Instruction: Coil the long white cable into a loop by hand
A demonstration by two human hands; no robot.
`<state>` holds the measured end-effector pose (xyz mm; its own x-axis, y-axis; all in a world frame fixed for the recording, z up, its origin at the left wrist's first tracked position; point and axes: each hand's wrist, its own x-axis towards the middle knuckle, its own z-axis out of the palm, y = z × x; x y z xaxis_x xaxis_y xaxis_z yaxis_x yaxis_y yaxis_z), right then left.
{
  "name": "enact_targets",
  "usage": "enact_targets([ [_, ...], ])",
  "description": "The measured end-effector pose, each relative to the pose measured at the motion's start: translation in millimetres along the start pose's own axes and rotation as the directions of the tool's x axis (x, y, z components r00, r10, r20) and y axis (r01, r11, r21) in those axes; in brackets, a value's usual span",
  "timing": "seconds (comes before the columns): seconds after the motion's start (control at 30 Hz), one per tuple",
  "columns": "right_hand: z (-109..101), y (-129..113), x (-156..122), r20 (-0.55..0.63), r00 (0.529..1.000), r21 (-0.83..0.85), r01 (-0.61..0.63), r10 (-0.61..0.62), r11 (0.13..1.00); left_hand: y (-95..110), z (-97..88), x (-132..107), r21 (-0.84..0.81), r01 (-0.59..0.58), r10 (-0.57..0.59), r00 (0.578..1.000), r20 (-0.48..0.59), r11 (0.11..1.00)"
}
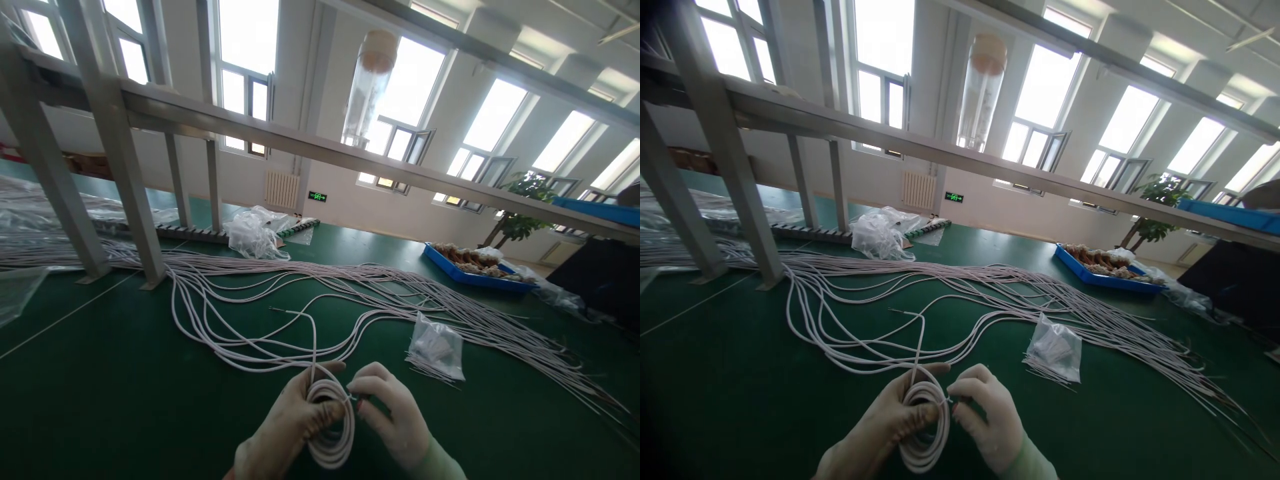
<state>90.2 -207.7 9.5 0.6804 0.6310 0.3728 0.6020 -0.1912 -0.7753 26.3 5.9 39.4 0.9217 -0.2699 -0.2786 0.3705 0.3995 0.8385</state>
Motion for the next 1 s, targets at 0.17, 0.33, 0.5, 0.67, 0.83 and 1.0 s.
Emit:
enact_targets([
  [0.17,3,-2,1,0.027,1.000,-0.096,0.003,0.000,0.995,-3,0.6,2,0.051,0.020,-0.021,1.000,0.018,0.999],
  [0.33,12,-4,6,0.095,0.902,-0.096,-0.412,0.421,0.906,-13,-1.8,8,0.356,-0.002,0.050,0.991,-0.125,0.934],
  [0.5,10,-3,13,0.304,0.735,0.246,-0.675,0.606,0.695,-16,-5.1,11,0.393,-0.038,0.082,0.992,-0.095,0.919],
  [0.67,2,-5,6,0.004,0.900,0.216,-0.427,0.437,0.878,-11,-4.4,11,0.113,-0.066,0.077,0.992,-0.099,0.991],
  [0.83,8,-10,2,-0.044,0.946,0.069,-0.319,0.322,0.945,-10,-3.5,7,0.039,-0.088,0.090,0.993,-0.078,0.995],
  [1.0,15,-23,8,-0.066,0.949,0.019,-0.309,0.309,0.951,-5,-6.2,0,0.004,-0.058,0.058,0.998,-0.024,0.998],
])
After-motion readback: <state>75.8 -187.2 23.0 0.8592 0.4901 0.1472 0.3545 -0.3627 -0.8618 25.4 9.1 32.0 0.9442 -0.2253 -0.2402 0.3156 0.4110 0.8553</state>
